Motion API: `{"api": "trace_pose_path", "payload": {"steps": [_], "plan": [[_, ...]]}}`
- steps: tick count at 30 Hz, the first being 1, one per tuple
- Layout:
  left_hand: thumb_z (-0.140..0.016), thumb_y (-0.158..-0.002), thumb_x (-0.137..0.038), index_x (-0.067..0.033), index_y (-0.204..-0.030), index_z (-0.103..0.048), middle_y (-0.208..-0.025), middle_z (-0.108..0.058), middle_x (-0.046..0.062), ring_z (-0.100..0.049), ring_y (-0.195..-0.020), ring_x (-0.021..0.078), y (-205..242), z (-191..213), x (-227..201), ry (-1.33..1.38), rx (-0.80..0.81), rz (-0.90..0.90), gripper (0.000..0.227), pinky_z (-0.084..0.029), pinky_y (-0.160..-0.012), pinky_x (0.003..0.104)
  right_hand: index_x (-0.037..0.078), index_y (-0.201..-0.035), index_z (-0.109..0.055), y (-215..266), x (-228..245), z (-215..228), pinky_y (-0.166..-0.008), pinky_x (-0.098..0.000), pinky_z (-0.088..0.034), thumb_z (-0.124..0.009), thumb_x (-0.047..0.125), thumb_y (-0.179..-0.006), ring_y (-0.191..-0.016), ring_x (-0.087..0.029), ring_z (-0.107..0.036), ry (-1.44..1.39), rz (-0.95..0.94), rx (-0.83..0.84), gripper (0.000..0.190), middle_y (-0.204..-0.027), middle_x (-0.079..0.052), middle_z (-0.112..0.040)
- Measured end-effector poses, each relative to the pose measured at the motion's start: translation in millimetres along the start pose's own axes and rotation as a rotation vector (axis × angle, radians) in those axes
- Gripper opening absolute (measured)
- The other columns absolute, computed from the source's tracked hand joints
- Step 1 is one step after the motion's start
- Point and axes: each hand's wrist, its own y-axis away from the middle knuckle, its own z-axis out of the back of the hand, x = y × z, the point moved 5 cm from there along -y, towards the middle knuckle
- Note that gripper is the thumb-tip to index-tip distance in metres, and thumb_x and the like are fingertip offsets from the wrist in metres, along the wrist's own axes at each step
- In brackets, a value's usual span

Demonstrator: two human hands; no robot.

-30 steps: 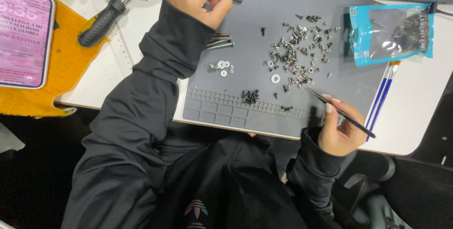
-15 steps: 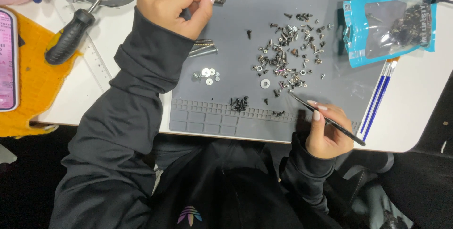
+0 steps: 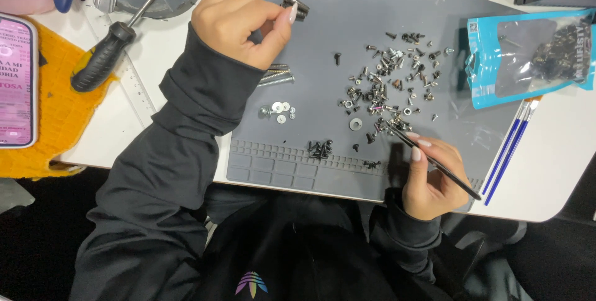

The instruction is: The person uses tweezers to pick up and sort small screws and washers on a gray mat. They move the hardware into separate piles, occasionally using their left hand to adjust the position of the screws.

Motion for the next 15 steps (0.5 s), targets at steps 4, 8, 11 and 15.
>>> {"api": "trace_pose_path", "payload": {"steps": [4, 8, 11, 15], "plan": [[-0.079, -0.102, 0.001, -0.0076, -0.076, -0.069, -0.066, -0.059, -0.002, -0.051, -0.066, 0.0223, -1.6, 0.0, -4.2, 0.003, 0.000, -0.034, 0.029, -0.045, -0.065, 0.033, -0.006, -0.111, -0.065, -2.3, -7.5, 1.7, -0.096, -0.0425, -0.060, -0.065, -0.004, -0.107, -0.101, -0.041, -0.075, 0.002, -0.011, -0.062, 0.005, -0.107, -0.030, -0.071], [-0.080, -0.100, 0.001, -0.0081, -0.077, -0.071, -0.064, -0.059, -0.002, -0.052, -0.067, 0.0220, -0.9, -1.8, -3.4, -0.016, 0.006, -0.022, 0.026, -0.046, -0.066, 0.033, -0.007, -0.110, -0.065, -7.2, -5.1, -2.1, -0.097, -0.0436, -0.061, -0.064, -0.005, -0.107, -0.103, -0.042, -0.075, 0.020, 0.011, -0.049, 0.004, -0.108, -0.030, -0.071], [-0.080, -0.099, 0.002, -0.0079, -0.078, -0.071, -0.064, -0.057, -0.001, -0.051, -0.067, 0.0222, -0.1, -2.3, -2.6, -0.006, 0.004, -0.013, 0.025, -0.046, -0.067, 0.033, -0.007, -0.109, -0.066, -8.9, -3.5, -3.2, -0.096, -0.0421, -0.060, -0.064, -0.004, -0.107, -0.102, -0.040, -0.074, 0.039, -0.005, -0.044, 0.004, -0.108, -0.029, -0.072], [-0.081, -0.100, 0.004, -0.0069, -0.078, -0.070, -0.066, -0.059, -0.002, -0.052, -0.067, 0.0229, 0.4, -2.4, -2.3, -0.001, 0.019, -0.013, 0.027, -0.045, -0.065, 0.034, -0.006, -0.108, -0.066, -6.4, -9.0, -1.5, -0.096, -0.0430, -0.061, -0.064, -0.005, -0.106, -0.102, -0.040, -0.075, 0.050, -0.031, -0.052, 0.003, -0.107, -0.028, -0.073]]}}
